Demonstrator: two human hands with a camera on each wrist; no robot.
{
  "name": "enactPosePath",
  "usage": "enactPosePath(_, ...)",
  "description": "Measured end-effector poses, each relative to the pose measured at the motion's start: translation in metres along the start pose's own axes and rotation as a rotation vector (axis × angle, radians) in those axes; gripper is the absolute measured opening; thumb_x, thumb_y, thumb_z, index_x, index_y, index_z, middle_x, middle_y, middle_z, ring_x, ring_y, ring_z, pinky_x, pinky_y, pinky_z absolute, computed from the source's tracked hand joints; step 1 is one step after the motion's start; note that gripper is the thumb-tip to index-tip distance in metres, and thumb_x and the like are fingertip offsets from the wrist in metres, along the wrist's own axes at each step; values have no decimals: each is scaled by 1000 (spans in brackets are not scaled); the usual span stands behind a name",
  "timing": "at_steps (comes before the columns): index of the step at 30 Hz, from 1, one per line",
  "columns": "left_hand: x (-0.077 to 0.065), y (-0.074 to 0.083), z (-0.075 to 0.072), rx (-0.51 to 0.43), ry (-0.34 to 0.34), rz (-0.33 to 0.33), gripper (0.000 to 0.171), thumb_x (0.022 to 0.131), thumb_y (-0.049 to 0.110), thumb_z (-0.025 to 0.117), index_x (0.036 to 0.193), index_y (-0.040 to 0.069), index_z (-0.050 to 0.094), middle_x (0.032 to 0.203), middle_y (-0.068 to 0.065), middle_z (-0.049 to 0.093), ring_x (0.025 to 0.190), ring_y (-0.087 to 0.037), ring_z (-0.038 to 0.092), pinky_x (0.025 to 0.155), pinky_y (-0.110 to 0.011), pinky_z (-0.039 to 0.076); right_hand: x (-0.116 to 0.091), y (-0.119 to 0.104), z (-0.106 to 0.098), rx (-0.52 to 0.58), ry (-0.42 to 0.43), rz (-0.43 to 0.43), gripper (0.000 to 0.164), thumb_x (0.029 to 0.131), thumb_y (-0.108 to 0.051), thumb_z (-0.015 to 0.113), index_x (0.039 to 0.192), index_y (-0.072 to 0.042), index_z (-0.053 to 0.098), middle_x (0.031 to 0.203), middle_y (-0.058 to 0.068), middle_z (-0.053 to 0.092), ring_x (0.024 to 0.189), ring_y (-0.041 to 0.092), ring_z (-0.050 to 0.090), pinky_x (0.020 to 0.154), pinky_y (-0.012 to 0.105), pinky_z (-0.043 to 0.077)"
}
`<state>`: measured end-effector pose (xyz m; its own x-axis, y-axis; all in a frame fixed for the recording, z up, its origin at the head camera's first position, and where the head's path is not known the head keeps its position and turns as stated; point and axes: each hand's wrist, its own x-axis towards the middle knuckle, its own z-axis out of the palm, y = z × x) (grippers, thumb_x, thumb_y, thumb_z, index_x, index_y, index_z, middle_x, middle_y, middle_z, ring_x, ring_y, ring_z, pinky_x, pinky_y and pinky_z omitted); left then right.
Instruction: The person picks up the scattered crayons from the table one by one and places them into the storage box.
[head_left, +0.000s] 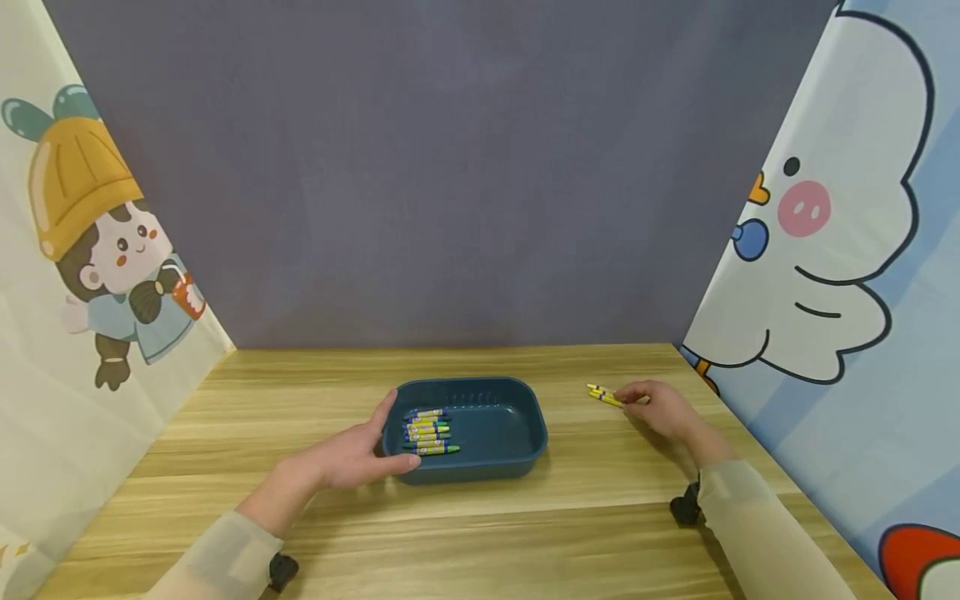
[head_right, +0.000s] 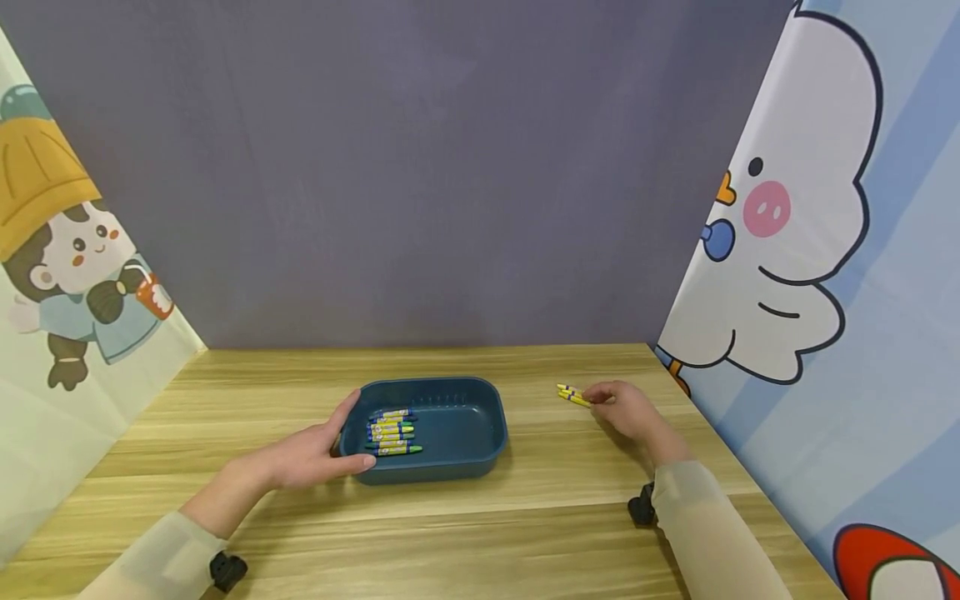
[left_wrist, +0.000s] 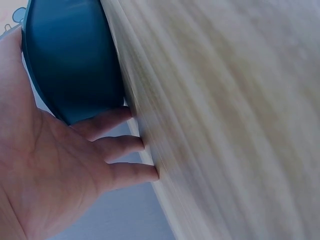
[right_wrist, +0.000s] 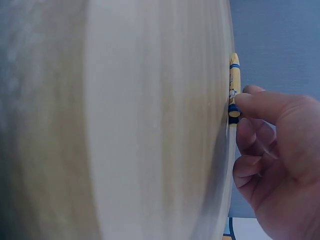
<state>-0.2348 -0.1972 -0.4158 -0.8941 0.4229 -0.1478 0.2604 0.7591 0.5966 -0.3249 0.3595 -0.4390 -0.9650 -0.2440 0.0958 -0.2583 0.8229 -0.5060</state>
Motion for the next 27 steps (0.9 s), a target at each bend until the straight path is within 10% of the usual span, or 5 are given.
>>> enactPosePath(27,1,2,1,-14,-16,-26,127,98,73,68,177,15,-13,158,-34,55,144,-42,61,121,-61,45,-2,1,2,38,-65,14,26,104,-17,75,127,-8,81,115,12,76,95,18,65,78,38,53)
